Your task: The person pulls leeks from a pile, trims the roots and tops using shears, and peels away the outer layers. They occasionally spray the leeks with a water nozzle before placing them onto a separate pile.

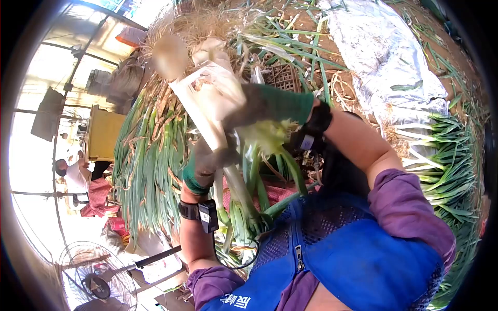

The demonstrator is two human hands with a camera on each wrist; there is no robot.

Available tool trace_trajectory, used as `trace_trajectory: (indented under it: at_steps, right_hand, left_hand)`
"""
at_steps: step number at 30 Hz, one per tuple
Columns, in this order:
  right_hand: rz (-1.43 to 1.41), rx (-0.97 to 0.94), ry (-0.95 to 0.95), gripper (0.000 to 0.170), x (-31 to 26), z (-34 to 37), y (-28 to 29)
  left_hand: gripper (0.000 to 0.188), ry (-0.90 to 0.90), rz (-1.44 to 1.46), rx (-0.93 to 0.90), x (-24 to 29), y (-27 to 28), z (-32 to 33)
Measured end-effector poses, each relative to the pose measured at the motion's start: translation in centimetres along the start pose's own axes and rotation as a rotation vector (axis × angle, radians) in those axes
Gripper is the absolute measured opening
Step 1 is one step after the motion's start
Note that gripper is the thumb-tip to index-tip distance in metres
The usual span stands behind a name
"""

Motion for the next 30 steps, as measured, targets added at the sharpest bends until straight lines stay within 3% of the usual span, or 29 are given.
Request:
trace_trajectory:
  at_steps: [1,3,4,6,7,9,10,11,12,13,14,16,18,23,26,27,29,30]
  right_hand:
    - [0.377,-0.012,0.219,0.029,0.3,-0.3,1.5]
    - [0.885,0.077,0.444,0.02,-1.4,-1.9,6.0]
    - [1.014,0.174,0.443,0.02,-4.0,-2.8,8.4]
    - [1.113,0.233,0.105,0.029,-4.3,-5.0,13.6]
    - [1.257,0.3,0.23,0.031,-6.1,-5.1,14.4]
    - [1.535,0.424,0.469,0.035,-8.5,-4.0,15.4]
    - [1.532,0.468,0.527,0.038,-8.4,-4.6,18.0]
    - [2.134,0.165,0.583,0.017,-7.9,-4.6,18.3]
    - [1.643,0.668,0.493,0.029,-13.5,-3.3,21.7]
    - [1.811,0.665,0.248,0.026,-14.4,-3.6,23.8]
    - [2.033,0.731,0.328,0.024,-15.2,-3.3,27.1]
    - [1.911,0.892,0.223,0.022,-17.2,-0.2,32.6]
    - [1.651,0.935,0.236,0.021,-18.9,2.2,33.6]
    - [1.157,0.567,0.322,0.017,-13.1,2.4,25.6]
    - [0.868,0.358,0.24,0.016,-6.5,1.3,18.3]
    - [0.792,0.267,0.125,0.015,-3.5,0.9,15.3]
    - [0.641,0.109,-0.185,0.017,2.9,1.5,9.4]
    - [0.664,0.064,-0.288,0.02,4.8,1.8,7.4]
  left_hand:
    - [0.031,0.021,0.003,0.048,0.0,0.0,0.4]
    - [0.035,0.015,-0.066,0.106,-1.3,1.1,0.4]
    - [0.043,0.114,-0.13,-0.012,-1.8,0.2,0.8]
    - [0.046,0.096,-0.106,-0.08,-3.9,-1.0,0.6]
    - [0.048,0.114,-0.086,0.006,-3.5,-1.5,0.7]
    - [0.053,0.138,-0.113,-0.063,-3.6,-2.2,0.7]
    - [0.055,0.139,-0.128,-0.095,-3.6,-2.4,0.4]
    - [0.06,0.118,-0.077,-0.116,-3.8,-2.7,1.1]
    - [0.066,0.195,-0.069,-0.103,-3.2,-3.1,2.1]
    - [0.067,0.216,-0.094,-0.124,-4.3,-3.1,2.5]
    - [0.069,0.245,-0.11,-0.145,-5.8,-3.1,3.0]
    - [0.065,0.332,-0.07,-0.125,-7.1,-2.5,4.1]
    - [0.063,0.335,-0.005,-0.078,-9.0,-0.3,4.2]
    - [0.025,0.242,-0.104,0.022,-8.5,-0.6,0.8]
    - [0.025,0.199,-0.101,0.042,-8.6,-2.5,-0.4]
    - [0.026,0.27,-0.099,0.028,-9.3,-2.9,-0.5]
    - [0.035,0.133,-0.244,-0.016,-8.7,-3.8,-0.4]
    - [0.039,0.201,-0.186,-0.002,-9.4,-3.8,-0.5]
Point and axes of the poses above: each hand's wrist, its own z-axis away from the middle knuckle, its own y-axis out of the back of the hand, x = y × z, the point moved 9 cm from there along -z, towards the middle knuckle, and after that the axes turned 15 degrees about x, right-handed, at the moved point
